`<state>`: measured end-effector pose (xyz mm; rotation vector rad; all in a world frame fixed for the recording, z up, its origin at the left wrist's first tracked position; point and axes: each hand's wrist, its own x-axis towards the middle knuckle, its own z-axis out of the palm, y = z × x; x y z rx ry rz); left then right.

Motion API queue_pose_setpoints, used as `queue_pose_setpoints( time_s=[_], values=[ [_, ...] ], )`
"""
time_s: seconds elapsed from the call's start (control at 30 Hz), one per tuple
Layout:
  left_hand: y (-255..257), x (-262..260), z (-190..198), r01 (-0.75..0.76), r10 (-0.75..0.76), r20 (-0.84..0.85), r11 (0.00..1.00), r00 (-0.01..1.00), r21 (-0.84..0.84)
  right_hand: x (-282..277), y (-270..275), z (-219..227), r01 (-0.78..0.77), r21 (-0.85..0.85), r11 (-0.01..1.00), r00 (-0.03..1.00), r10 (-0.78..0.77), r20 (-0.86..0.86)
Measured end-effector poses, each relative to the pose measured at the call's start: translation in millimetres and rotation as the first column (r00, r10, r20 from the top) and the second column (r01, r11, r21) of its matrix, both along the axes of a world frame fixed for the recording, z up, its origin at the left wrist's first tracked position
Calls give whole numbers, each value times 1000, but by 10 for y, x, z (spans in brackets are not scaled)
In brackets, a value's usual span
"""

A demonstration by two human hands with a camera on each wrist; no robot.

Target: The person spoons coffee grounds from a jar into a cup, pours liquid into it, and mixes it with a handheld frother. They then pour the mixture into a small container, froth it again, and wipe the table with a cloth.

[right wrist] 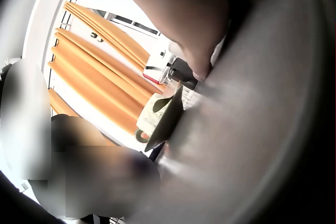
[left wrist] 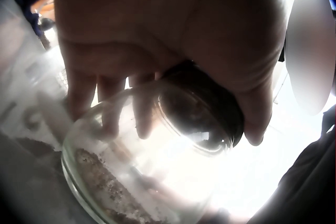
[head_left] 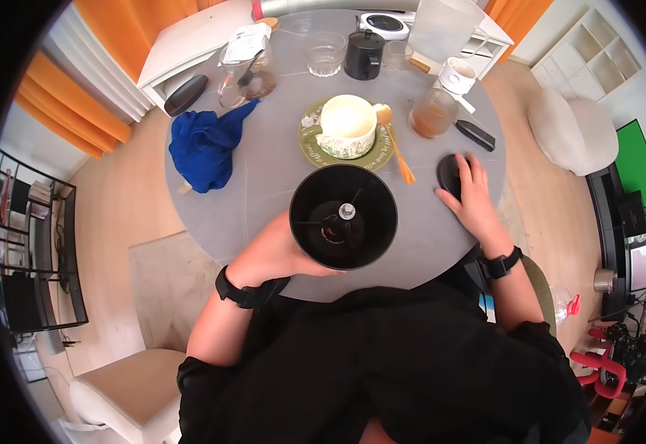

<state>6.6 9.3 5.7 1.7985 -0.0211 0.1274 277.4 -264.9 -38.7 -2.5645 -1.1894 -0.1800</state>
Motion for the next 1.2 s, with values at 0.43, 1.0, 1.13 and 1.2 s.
queue_pose_setpoints(
  time_s=[0.43, 1.0, 1.13, 1.2],
  values=[
    [-121, 92, -80, -59, 58, -12, 995, 998, -84, -1599, 1078, 1449, -486, 232, 843, 849, 518, -106],
    [-243, -13, 260, 436, -417, 145, 787, 897, -436, -1020, 1202, 2101, -878, 465, 114, 83, 993, -86],
    [-321, -48, 250, 625, -607, 201, 648, 769, -435, -1130, 1263, 2065, -794, 600, -100, -169, 984, -59],
    [-342, -104, 205, 577, -536, 225, 703, 814, -416, -1135, 1279, 2098, -773, 621, -132, -214, 975, -60]
  ],
)
